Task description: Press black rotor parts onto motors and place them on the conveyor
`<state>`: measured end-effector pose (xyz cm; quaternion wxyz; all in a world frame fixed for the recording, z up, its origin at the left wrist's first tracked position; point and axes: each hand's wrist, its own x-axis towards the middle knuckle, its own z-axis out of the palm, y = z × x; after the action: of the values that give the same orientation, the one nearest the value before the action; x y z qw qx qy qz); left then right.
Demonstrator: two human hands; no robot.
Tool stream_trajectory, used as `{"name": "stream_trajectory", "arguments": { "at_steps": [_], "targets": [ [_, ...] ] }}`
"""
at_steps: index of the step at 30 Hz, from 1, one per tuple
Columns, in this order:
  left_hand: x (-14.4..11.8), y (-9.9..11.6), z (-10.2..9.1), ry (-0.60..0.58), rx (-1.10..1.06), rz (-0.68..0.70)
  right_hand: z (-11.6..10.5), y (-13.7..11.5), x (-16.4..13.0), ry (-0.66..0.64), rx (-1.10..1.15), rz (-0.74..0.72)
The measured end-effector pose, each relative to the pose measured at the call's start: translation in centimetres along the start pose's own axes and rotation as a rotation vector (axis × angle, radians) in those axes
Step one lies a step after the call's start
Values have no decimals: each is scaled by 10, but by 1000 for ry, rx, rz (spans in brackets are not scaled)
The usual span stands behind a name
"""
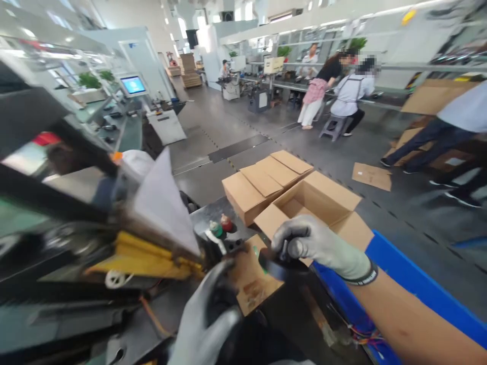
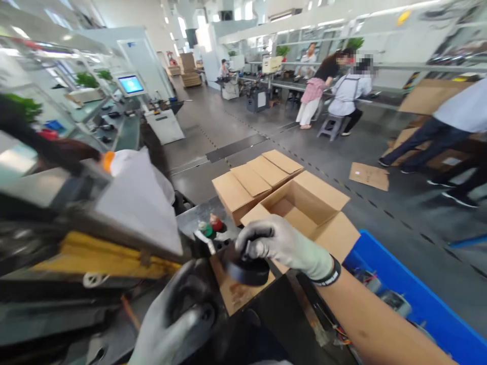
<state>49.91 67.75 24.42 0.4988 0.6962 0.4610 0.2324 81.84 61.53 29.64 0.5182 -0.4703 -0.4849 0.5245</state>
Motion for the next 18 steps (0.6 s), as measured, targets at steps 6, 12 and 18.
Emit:
{"name": "stream_trajectory", "arguments": {
  "at_steps": [6, 12, 18],
  "targets": [
    [-13, 4, -18, -152, -182, 434, 105, -9, 12, -283, -57, -110],
    [-64, -34, -72, 55, -212, 428, 186, 34, 19, -161, -113, -38],
    [-77, -84, -125, 440, -95, 401, 283, 83, 24, 22, 70, 11]
  ]
}}
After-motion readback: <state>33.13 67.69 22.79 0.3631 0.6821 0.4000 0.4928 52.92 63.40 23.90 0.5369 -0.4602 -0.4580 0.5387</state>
